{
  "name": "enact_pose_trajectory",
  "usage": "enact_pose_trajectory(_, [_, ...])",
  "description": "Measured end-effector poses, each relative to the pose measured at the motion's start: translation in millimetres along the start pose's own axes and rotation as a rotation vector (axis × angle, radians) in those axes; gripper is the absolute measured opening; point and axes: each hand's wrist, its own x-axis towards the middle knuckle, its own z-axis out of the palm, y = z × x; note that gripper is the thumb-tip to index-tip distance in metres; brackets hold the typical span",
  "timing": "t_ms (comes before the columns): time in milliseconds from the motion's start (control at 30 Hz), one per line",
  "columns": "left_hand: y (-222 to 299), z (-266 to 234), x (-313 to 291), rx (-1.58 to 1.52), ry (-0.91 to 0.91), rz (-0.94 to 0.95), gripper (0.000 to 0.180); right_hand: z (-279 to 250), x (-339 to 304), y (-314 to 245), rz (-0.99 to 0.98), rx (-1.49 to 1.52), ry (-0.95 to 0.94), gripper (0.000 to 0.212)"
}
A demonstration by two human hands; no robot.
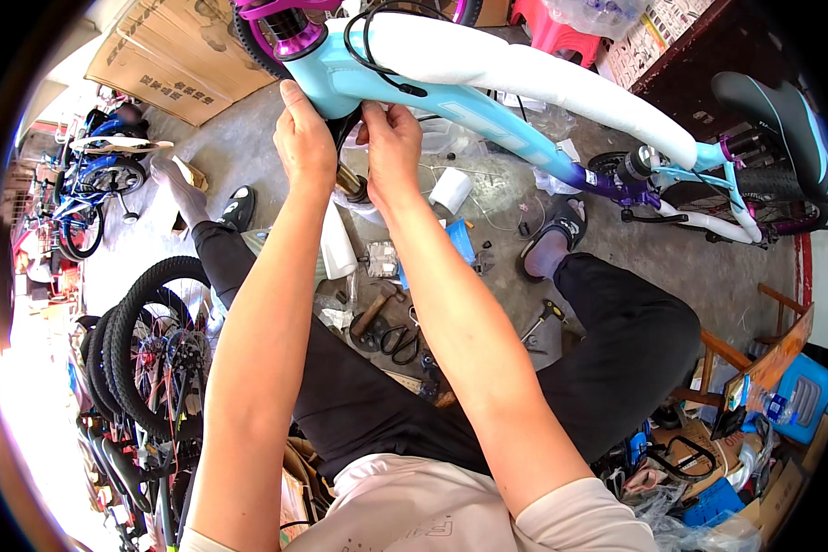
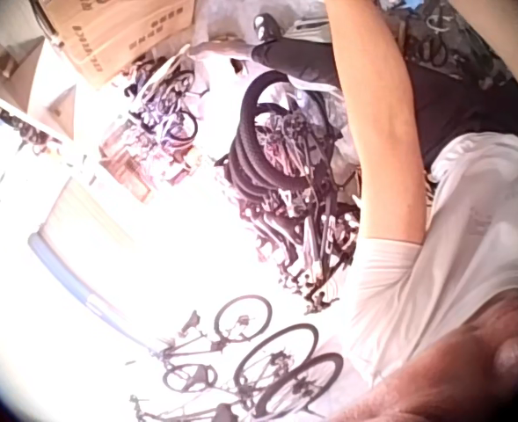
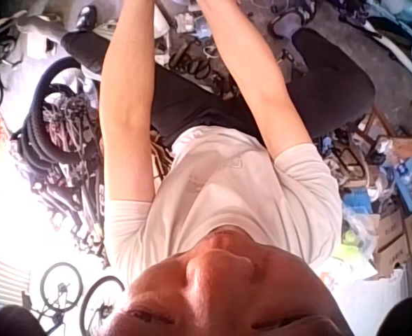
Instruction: The person assembles a bicycle by securing the handlebar stem with a hammer, attaching the seat, and removing protective foam and plastic wrapping from the frame and handlebars. The person uses a hammer to tap the stem into place and then unwraps the handlebars.
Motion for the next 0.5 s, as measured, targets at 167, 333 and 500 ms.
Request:
enact_pose_trajectory(167, [-4.9,4.4,1.0,-0.005,0.060,0.042,0.079,-2.6,5.6,-7.2,0.104,0.031,-0.042,0.012])
enact_pose_trajectory(333, [-7.3,4.8,2.3,0.007,0.063,0.070,0.080,-1.6,21.8,-10.2,0.221,0.072,-0.054,0.007])
enact_pose_trajectory(500, [-4.1,3.4,0.6,0.020,0.062,0.056,0.078,0.5,32.3,-5.0,0.253,0.089,-0.009,0.005])
